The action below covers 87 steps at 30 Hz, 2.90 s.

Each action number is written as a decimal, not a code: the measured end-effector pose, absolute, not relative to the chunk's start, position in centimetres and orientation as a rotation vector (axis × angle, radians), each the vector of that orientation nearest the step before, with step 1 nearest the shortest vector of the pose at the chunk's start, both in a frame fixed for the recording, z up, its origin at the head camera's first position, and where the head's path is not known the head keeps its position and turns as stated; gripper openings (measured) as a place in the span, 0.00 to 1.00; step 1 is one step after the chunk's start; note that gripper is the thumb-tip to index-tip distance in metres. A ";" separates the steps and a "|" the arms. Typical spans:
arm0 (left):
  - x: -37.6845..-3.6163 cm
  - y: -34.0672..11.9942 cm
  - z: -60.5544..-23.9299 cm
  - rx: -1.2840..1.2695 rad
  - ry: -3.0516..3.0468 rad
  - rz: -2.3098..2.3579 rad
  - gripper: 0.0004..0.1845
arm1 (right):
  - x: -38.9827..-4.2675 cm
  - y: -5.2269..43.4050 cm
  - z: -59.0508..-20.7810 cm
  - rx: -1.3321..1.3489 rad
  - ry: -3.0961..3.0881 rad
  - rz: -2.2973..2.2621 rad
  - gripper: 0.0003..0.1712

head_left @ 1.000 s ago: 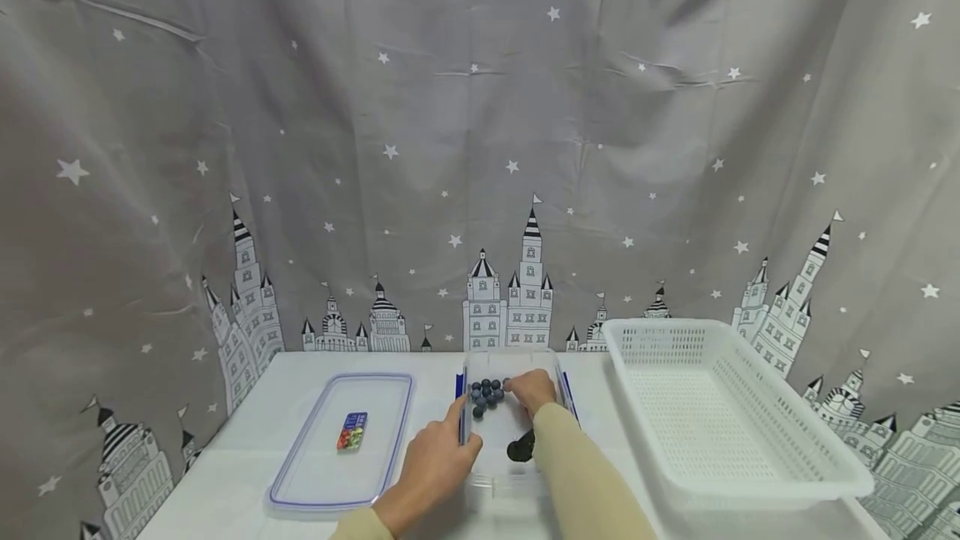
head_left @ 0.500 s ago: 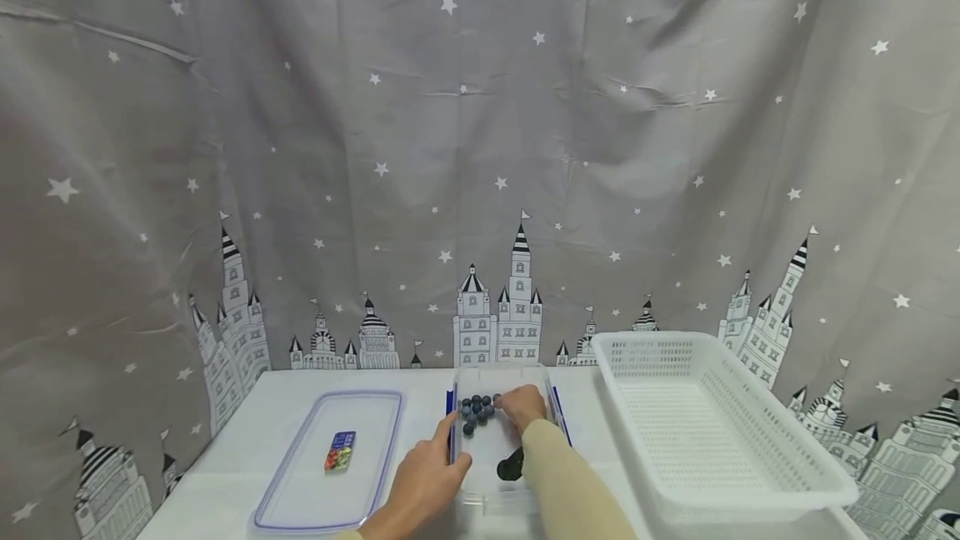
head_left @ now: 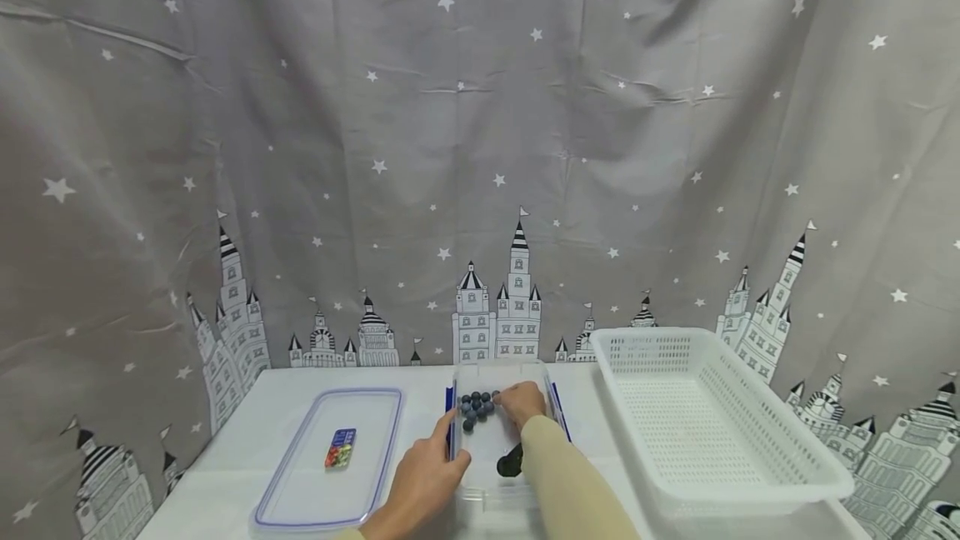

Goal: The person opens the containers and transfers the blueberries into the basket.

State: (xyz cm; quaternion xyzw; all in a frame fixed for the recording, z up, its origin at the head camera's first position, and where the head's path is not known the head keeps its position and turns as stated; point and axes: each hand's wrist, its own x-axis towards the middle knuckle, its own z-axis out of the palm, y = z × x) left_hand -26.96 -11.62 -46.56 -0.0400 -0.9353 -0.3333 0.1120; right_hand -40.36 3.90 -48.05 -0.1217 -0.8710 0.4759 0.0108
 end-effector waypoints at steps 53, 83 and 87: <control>-26.5 -11.6 -47.3 -0.159 -2.642 -1.009 0.35 | -40.2 3.7 -47.3 -0.311 -2.760 1.349 0.16; -26.4 -10.9 -47.3 -0.111 -2.628 -0.892 0.35 | -40.6 3.4 -46.6 -0.295 -2.727 1.358 0.12; -26.2 -11.1 -47.4 -0.118 -2.636 -0.926 0.35 | -40.5 3.2 -46.4 -0.221 -2.741 1.346 0.11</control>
